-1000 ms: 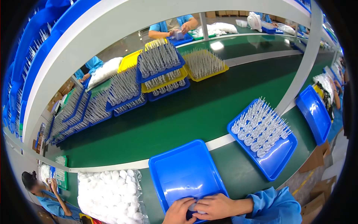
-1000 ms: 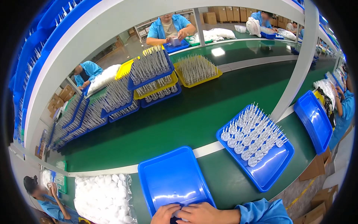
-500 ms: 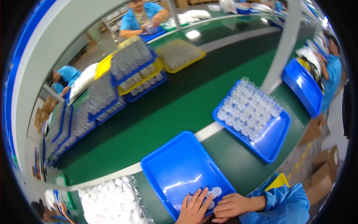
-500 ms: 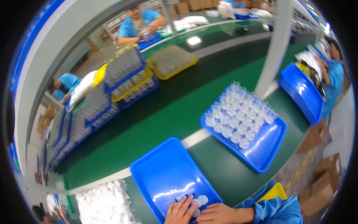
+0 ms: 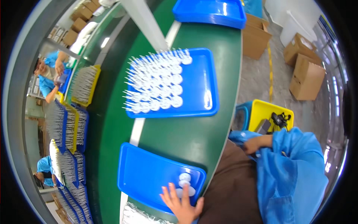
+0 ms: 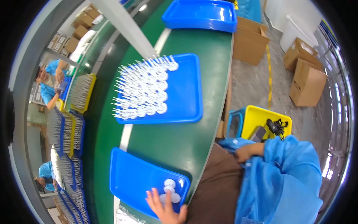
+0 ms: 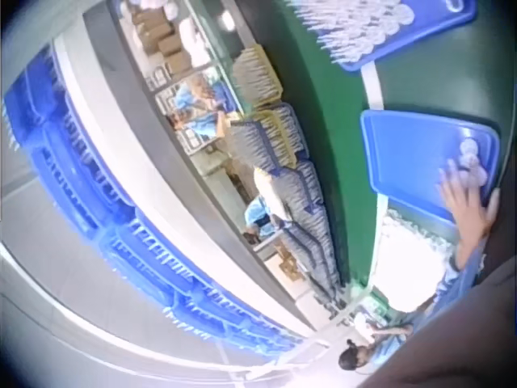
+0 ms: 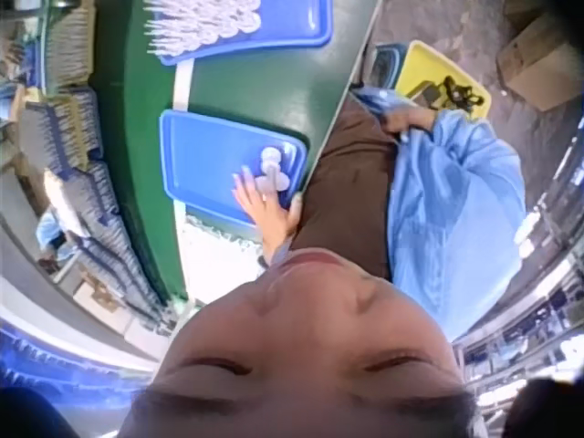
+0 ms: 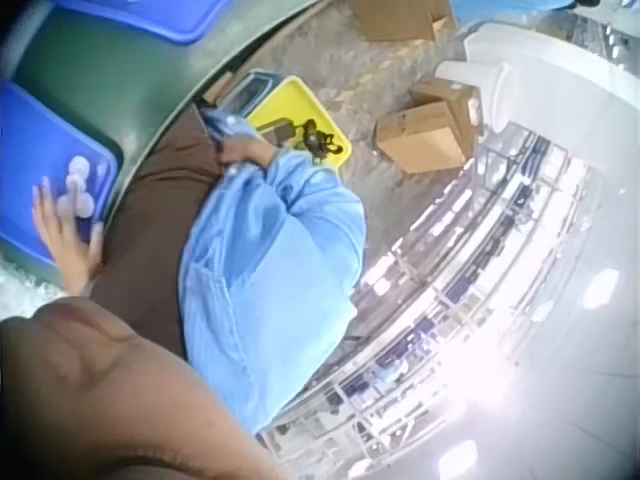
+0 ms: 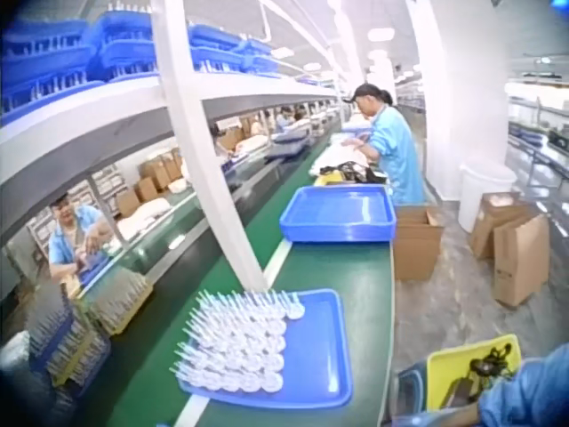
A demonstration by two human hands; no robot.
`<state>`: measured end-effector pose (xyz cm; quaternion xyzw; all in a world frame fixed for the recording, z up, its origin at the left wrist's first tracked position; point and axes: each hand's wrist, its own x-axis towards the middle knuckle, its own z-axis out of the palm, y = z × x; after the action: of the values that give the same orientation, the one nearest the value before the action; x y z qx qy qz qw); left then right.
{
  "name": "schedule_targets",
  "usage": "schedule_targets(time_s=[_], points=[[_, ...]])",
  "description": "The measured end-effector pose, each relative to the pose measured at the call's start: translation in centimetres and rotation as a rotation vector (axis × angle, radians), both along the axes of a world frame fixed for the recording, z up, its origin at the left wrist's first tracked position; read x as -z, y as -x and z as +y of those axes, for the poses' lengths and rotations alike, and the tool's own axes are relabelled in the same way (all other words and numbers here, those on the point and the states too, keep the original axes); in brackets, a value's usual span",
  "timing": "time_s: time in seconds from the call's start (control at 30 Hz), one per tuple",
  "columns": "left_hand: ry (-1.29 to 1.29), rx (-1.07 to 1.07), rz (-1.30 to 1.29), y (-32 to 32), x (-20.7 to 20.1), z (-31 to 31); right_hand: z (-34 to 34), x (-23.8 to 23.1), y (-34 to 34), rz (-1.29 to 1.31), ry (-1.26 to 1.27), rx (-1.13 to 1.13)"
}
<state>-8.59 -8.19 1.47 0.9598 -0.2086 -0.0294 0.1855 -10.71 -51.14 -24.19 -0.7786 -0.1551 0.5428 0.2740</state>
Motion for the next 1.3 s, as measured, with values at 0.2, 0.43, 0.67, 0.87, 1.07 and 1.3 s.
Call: schedule_targets(time_s=[0.2,0.43,0.67,0.87,1.07,1.3], points=[[-0.071,0.056,0.052,-2.5,1.6,-1.4,4.8,-8.0,-2.7,-0.229,0.310,0.062],[-0.135,-0.054,-0.039,-2.7,-0.3,-2.7,7.2,-7.6,-7.2,-0.896,0.167,0.306],[0.729,0.097,0.319,4.7,-0.3,-5.1,16.3,-7.9,-11.4,-1.336,-0.526,0.314],[0.931,-0.436,0.207,14.6,7.8,-3.9,16.4,-5.9,-10.6,-1.154,-0.391,0.080],[0.183,-1.480,-0.424,26.8,12.8,3.5,14.5,-5.0,-12.5,-1.128,-0.270,-0.046],[0.824,-1.616,0.720,39.2,28.6,11.6,15.5,-4.8,-13.1,-1.121,-0.185,-0.119]])
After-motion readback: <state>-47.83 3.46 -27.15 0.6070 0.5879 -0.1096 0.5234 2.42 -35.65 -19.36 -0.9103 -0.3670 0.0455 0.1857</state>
